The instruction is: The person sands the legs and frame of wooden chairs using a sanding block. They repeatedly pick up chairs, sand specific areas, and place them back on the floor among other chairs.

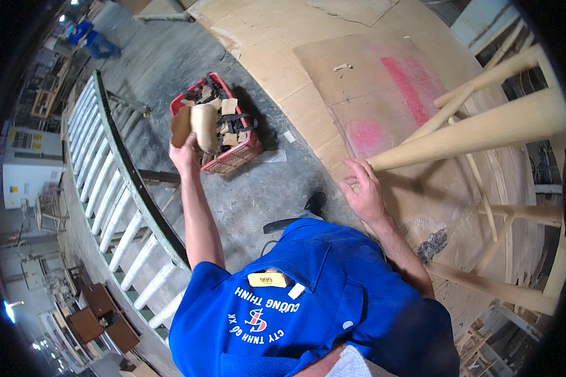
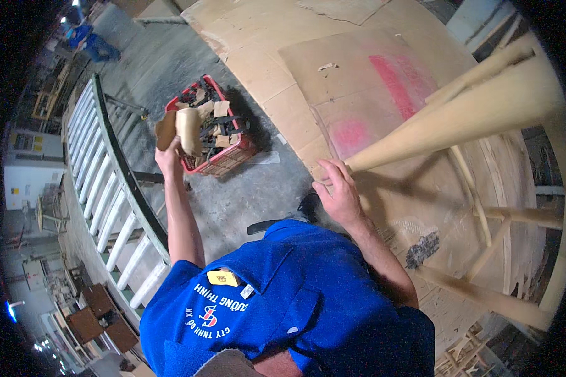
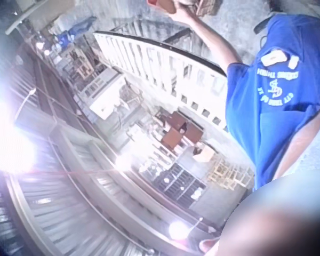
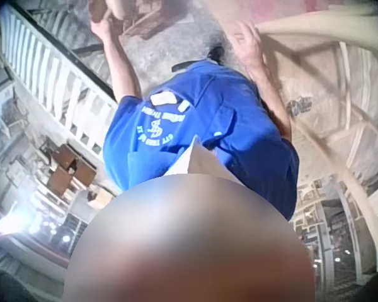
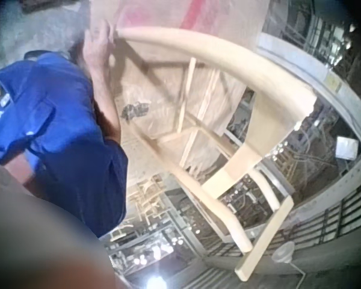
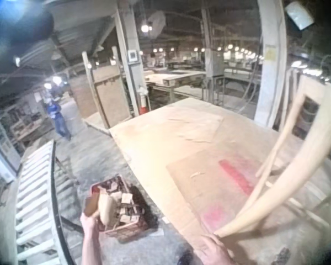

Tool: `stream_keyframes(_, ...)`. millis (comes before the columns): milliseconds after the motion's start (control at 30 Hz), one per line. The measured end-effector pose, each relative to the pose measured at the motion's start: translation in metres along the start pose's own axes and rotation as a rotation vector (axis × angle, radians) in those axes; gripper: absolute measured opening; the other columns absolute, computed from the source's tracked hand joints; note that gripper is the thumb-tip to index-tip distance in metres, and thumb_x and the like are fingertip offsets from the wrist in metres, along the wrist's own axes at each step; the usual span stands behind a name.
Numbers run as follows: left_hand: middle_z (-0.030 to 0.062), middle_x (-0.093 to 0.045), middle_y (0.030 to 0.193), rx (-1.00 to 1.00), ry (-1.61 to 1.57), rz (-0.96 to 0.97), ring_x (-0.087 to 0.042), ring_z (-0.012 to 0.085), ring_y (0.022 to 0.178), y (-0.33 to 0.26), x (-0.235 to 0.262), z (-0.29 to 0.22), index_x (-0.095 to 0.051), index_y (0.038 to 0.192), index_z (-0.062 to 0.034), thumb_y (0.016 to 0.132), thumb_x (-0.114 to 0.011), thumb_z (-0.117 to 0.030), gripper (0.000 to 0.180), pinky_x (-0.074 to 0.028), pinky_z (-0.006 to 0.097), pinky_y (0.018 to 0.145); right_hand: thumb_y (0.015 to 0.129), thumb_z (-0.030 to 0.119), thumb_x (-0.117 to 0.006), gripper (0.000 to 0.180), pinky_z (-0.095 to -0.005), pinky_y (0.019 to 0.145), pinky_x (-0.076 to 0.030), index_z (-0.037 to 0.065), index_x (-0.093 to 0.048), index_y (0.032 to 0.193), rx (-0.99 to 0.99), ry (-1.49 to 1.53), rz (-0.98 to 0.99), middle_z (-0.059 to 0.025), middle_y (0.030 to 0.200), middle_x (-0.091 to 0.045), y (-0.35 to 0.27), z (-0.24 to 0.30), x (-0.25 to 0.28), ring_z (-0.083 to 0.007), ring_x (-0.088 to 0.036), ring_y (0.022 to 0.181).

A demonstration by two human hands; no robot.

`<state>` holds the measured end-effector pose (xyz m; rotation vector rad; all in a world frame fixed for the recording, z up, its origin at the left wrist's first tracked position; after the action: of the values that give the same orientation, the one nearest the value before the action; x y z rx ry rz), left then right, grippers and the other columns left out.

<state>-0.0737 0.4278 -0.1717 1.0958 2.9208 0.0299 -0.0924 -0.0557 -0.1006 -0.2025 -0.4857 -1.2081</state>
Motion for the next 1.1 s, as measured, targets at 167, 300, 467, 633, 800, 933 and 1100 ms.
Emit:
stream_keyframes(167,0.0099,-0.065,0.102,0.565,0.037,0.012,-0.065,0.0235,0.073,0.091,0.042,0.081,-0.055,0.125,-0.0026,0.081,-0.079,-0.016,0.052,-0.056,0.040,0.058,0.084,0.000,-0.067,0.046,-0.0299,0.080,-0.054,0.000,-0.057,0.129,-0.169,0.115,-0.081,-0.0131,0.120,-0.060,-0.049,-0.024,0.021,-0.0176,-0.065,0.090)
stream_keyframes(300,0.0102,-0.067,0.101,0.180,0.174,0.149,-0.067,0.0239,0.086,0.050,-0.058,0.092,-0.055,0.127,-0.0023,0.087,-0.074,-0.016,0.046,-0.056,0.038,0.073,0.088,0.000,-0.065,0.036,-0.0283,0.080,-0.054,-0.001,-0.060,0.124,-0.342,0.142,-0.405,-0.0106,0.109,-0.066,-0.128,-0.039,0.062,-0.0152,-0.066,0.087)
stream_keyframes(467,0.0162,-0.059,0.128,-0.062,-0.196,0.842,-0.060,0.0271,0.112,-0.144,-0.235,-0.060,-0.048,0.138,-0.0007,0.095,-0.067,-0.029,0.054,-0.049,0.042,0.096,0.093,0.001,-0.062,0.024,-0.0271,0.080,-0.052,-0.001,-0.062,0.116,-0.243,0.070,-1.158,-0.0067,0.104,-0.066,-0.237,0.021,0.153,-0.0138,-0.063,0.086)
stream_keyframes(633,0.0245,-0.044,0.147,-0.390,-0.333,1.437,-0.044,0.0318,0.137,-0.265,-0.350,-0.183,-0.039,0.145,0.0047,0.082,-0.081,-0.037,0.086,-0.037,0.042,0.111,0.090,0.010,-0.069,0.044,-0.0335,0.095,-0.047,0.001,-0.054,0.130,-0.124,-0.323,-1.847,-0.0112,0.124,-0.058,-0.289,0.086,0.255,-0.0185,-0.056,0.111)
stream_keyframes(800,0.0066,-0.057,0.104,-0.190,-0.203,1.255,-0.057,0.0208,0.092,-0.294,-0.373,-0.217,-0.056,0.129,0.0003,0.081,-0.070,-0.008,0.051,-0.048,0.034,0.085,0.077,0.037,-0.085,0.078,-0.0402,0.101,-0.046,-0.001,-0.048,0.136,-0.154,-0.236,-1.290,-0.0179,0.128,-0.053,-0.264,0.083,0.293,-0.0296,-0.054,0.119)
stream_keyframes(933,0.0066,-0.057,0.103,-0.265,-0.308,1.368,-0.057,0.0203,0.091,-0.404,-0.411,-0.224,-0.057,0.126,0.0000,0.082,-0.070,-0.008,0.047,-0.048,0.033,0.084,0.072,0.027,-0.085,0.058,-0.0404,0.077,-0.055,-0.002,-0.058,0.113,0.038,-0.108,-1.192,-0.0179,0.093,-0.068,-0.250,0.116,0.338,-0.0297,-0.069,0.085)
stream_keyframes(1100,0.0066,-0.058,0.102,-0.336,-0.440,1.538,-0.058,0.0198,0.090,-0.478,-0.438,-0.250,-0.058,0.122,-0.0003,0.082,-0.070,-0.009,0.043,-0.049,0.033,0.083,0.066,0.014,-0.079,0.041,-0.0388,0.076,-0.055,-0.002,-0.065,0.101,-0.035,-0.056,-1.230,-0.0192,0.088,-0.071,-0.248,0.131,0.350,-0.0305,-0.070,0.085)
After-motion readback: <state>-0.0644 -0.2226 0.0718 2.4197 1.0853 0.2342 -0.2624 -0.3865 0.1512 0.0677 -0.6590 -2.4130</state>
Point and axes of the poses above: each hand's wrist, its own y-axis towards the middle knuckle, its own x-axis out of the back of the hand, z = x × y, the point moved 1 cm from there along y, towards the middle knuckle
